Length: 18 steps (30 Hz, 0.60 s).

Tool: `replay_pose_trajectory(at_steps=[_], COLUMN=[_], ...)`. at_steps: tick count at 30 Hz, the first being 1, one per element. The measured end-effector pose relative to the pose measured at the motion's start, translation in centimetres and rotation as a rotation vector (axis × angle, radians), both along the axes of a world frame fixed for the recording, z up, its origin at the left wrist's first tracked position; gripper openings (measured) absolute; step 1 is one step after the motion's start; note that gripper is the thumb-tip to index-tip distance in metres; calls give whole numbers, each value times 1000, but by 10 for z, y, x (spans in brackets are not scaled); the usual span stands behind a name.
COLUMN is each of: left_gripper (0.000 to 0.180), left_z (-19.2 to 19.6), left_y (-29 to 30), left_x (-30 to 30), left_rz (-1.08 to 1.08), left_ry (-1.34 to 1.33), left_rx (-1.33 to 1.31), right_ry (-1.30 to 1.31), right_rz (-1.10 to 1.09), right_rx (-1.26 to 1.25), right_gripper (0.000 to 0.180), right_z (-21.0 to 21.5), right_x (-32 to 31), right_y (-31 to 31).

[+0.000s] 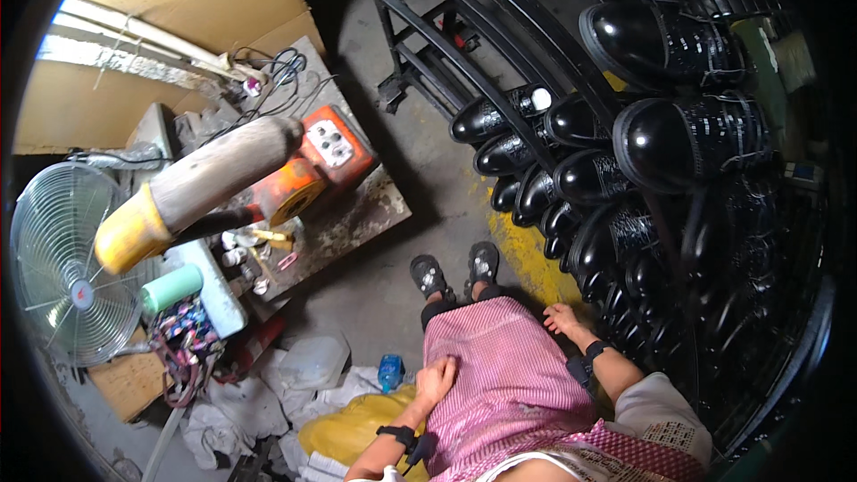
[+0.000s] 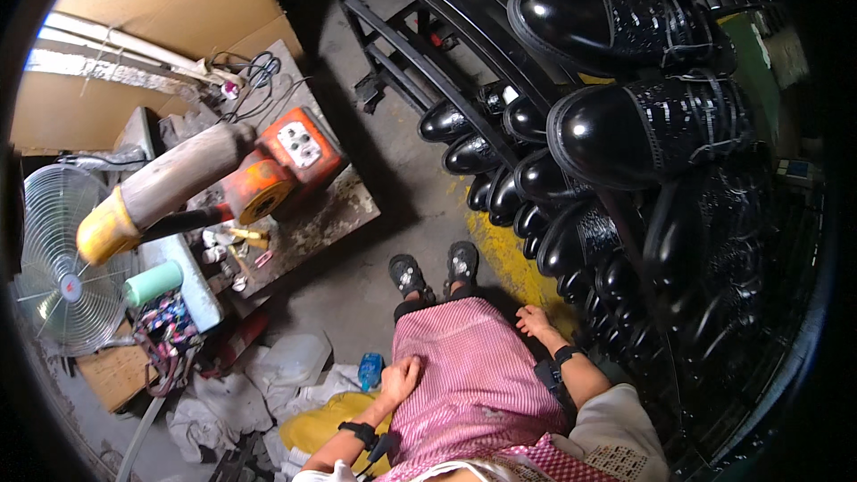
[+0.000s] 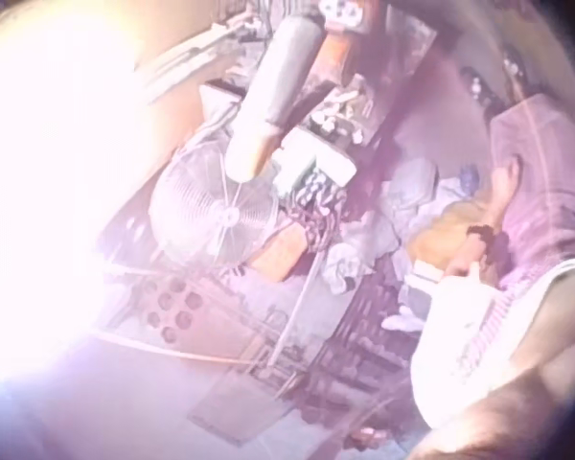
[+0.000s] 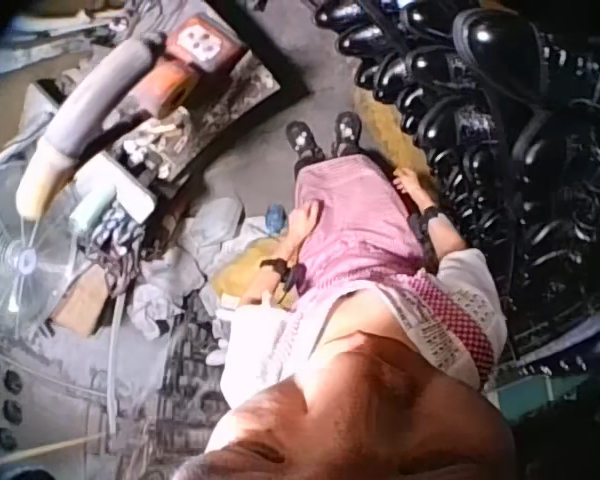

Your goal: Inspecting and polishing black leather dress shoes using a mechanical buffing wheel.

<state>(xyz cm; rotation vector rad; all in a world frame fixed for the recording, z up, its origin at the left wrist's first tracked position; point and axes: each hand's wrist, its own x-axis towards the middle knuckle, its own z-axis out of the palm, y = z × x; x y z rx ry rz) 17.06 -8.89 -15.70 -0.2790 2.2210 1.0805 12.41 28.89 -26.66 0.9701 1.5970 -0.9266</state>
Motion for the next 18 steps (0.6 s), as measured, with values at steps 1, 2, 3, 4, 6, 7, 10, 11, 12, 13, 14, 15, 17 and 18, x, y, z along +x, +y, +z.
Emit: replay_pose_trajectory(at_steps=[1,2,3,4,6,7,10,11,12,13,14,15,17,18], left_gripper=[35,34,31,30,29,29,24,23,24,25,24,24,22,22], left_z=[-5,-9,-14,-20,-34,-42,-68,-75,-81,-85,-88,-89,-92,-95], left_y=[6,9,11,12,11,9,8,8,8,9,10,10,10,10], left_x=[-2,-3,-2,-1,5,9,20,24,26,27,29,29,25,21], left_rz=[-50,-67,-67,-45,-15,-21,-23,-67,-62,-59,-49,-50,33,48], left_ry=[44,71,95,139,199,197,387,435,502,570,581,544,477,472], left_rx=[-28,-42,-62,-61,-49,-57,-125,-181,-172,-161,-157,-151,-122,-120], right_ry=[-26,1,-11,218,336,172,-209,-211,-212,-209,-205,-198,-184,-182], right_rz=[37,119,215,335,444,430,351,314,285,250,218,187,134,112], right_rx=[40,33,68,15,-17,35,236,221,211,206,203,203,200,201], right_gripper=[29,31,32,34,34,32,29,29,29,29,29,29,29,29], right_z=[-26,-53,-79,-104,-143,-157,-145,-143,-142,-139,-140,-142,-151,-158], right_x=[13,26,42,58,80,87,111,114,116,118,119,118,117,112], right_y=[6,12,13,13,11,8,17,16,15,16,16,17,17,19])
